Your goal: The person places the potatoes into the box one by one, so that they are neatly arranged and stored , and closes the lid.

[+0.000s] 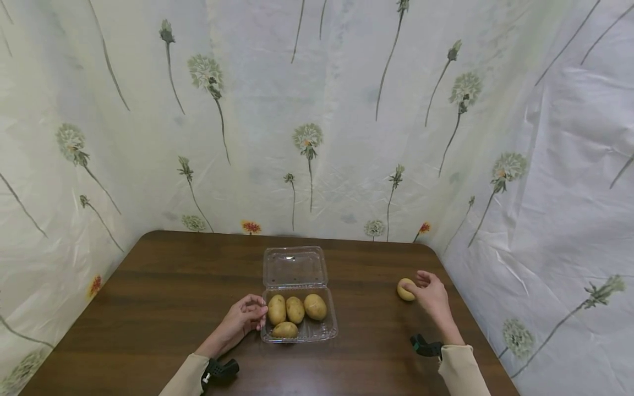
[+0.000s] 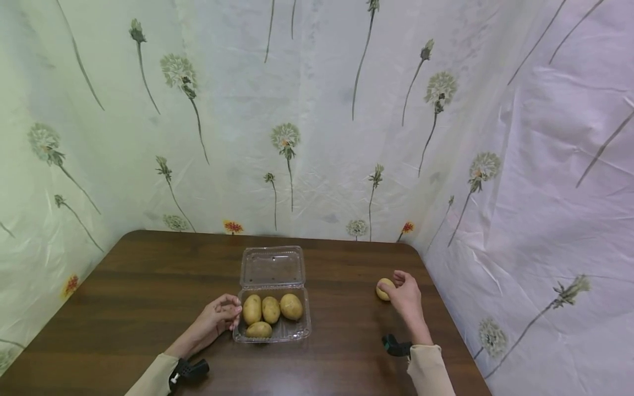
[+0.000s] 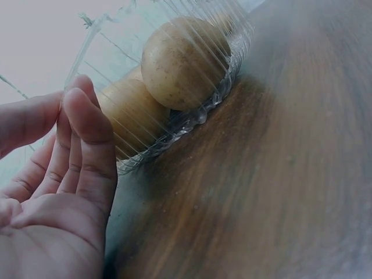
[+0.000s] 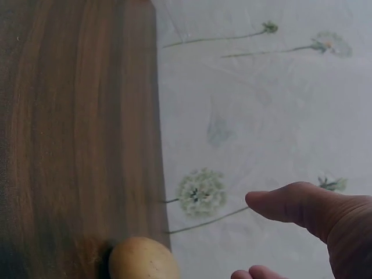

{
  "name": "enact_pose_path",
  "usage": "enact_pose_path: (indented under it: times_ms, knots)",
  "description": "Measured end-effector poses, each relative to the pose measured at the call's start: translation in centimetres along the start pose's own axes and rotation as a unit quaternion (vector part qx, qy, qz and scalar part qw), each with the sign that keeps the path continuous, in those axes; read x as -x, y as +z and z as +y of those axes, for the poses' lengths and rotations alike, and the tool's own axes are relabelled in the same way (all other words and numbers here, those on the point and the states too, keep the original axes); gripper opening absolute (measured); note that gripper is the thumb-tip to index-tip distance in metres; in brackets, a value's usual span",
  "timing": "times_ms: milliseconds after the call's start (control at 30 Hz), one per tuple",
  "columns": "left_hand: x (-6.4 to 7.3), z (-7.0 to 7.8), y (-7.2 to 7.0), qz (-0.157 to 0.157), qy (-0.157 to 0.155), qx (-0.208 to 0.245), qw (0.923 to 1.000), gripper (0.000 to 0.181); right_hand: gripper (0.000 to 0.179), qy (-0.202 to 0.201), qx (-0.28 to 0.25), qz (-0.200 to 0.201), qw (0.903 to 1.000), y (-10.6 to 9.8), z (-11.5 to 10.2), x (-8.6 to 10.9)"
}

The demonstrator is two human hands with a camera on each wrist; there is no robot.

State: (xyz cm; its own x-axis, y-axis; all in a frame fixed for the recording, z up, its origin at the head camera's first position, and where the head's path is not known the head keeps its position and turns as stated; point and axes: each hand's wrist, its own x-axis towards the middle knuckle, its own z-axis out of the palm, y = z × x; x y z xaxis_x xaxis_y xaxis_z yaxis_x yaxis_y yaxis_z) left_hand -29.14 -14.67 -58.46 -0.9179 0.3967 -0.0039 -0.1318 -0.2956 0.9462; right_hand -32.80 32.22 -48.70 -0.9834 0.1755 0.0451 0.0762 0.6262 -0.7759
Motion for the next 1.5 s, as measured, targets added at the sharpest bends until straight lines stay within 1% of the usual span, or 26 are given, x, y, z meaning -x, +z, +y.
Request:
enact_pose_path:
  times_ms: [133,233,433,533,833,967,1200,1500]
  knots:
    - [0.0,0.0,0.1,0.006,-0.003,-0.001,1.0,0.019,0.07,0.009,-0.008,0.004,0.9999,0.3,0.6,-0.3]
    - [0.0,0.0,0.0,0.003,0.002,-0.002,1.0,0.019,0.068,0.012,-0.009,0.006,0.9999,0.6,1.0,-0.5]
    - [-0.1,0.0,0.0,0.001,0.001,-0.002,1.0,0.018,0.068,0.029,0.009,0.004,0.9995,1.0,2.0,-1.0]
    - [-0.1,-0.1,-0.1,-0.006,0.005,-0.007,0.9999,0.018,0.068,0.039,0.01,0.003,0.9992,1.2,2.3,-1.1]
    - [-0.2,0.1,0.0,-0.002,0.002,-0.003,1.0,0.021,0.068,0.056,-0.01,0.019,0.9982,2.2,3.4,-1.8]
    - [-0.2,0.1,0.0,0.0,0.002,-0.003,1.0,0.02,0.067,0.064,-0.011,0.028,0.9975,2.5,3.8,-2.1]
    - [-0.2,0.0,-0.1,-0.003,0.005,-0.001,1.0,0.018,0.063,0.061,0.01,0.037,0.9974,2.9,4.4,-2.1]
    - [-0.1,0.0,0.0,-0.006,0.006,-0.001,1.0,0.017,0.062,0.067,0.012,0.028,0.9973,3.3,4.8,-2.4]
